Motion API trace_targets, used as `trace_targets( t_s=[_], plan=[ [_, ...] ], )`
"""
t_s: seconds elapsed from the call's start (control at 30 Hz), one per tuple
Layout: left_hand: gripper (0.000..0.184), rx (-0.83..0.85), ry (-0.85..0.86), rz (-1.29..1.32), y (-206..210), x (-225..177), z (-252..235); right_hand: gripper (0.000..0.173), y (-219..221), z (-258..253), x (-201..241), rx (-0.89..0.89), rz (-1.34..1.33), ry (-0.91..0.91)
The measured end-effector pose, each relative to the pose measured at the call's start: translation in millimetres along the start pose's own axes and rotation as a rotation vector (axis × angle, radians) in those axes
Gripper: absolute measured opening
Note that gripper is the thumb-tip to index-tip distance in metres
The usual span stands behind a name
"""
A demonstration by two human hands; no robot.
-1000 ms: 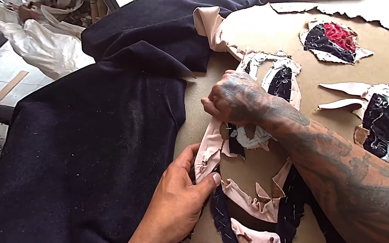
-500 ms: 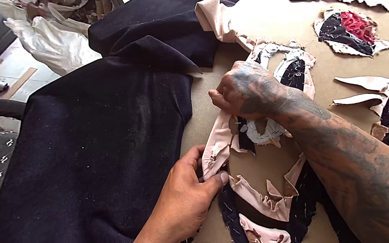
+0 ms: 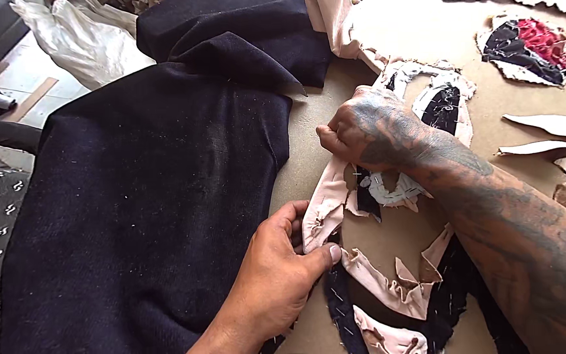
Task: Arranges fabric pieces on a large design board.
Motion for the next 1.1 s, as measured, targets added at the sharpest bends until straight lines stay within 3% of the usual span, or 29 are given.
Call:
trace_targets(
  t_s=[0.33, 0.43, 0.53, 0.63, 0.77, 1.1],
  plan=[
    [0.051, 0.082, -0.063, 0.053, -5.1, -3.5, 1.9, 0.053, 7.3, 0.9, -0.6, -0.013, 0.017, -0.021],
    [0.036, 0.046, -0.021, -0.406, -13.0, -15.4, 5.7, 0.053, 9.2, 0.3, 0.0, -0.017, 0.031, -0.024],
    [0.046, -0.041, -0.037, -0.752, -9.9, -30.8, -1.8, 0.053, 8.9, 1.8, 1.2, -0.014, 0.033, -0.026],
    [0.05, -0.135, 0.101, -0.924, 6.2, -27.1, -14.9, 0.053, 10.4, 1.6, 1.6, -0.021, 0.035, -0.037],
    [0.047, -0.198, 0.291, -0.903, 8.2, -13.5, -19.8, 0.054, 11.3, 1.9, 0.0, -0.02, 0.024, -0.041],
    [0.043, -0.24, 0.31, -0.897, 9.3, -10.5, -17.6, 0.052, 8.6, 1.5, 3.9, 0.027, 0.022, -0.011]
  ],
)
Point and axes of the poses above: each hand's wrist, its own z-axis away from the middle knuckle, its own y-axis out of the palm, x = y × z, the point moved 2 cm from there along -z, towards the middle knuckle, and after that the axes turned 6 degrees about -y, right-handed, at the moved point
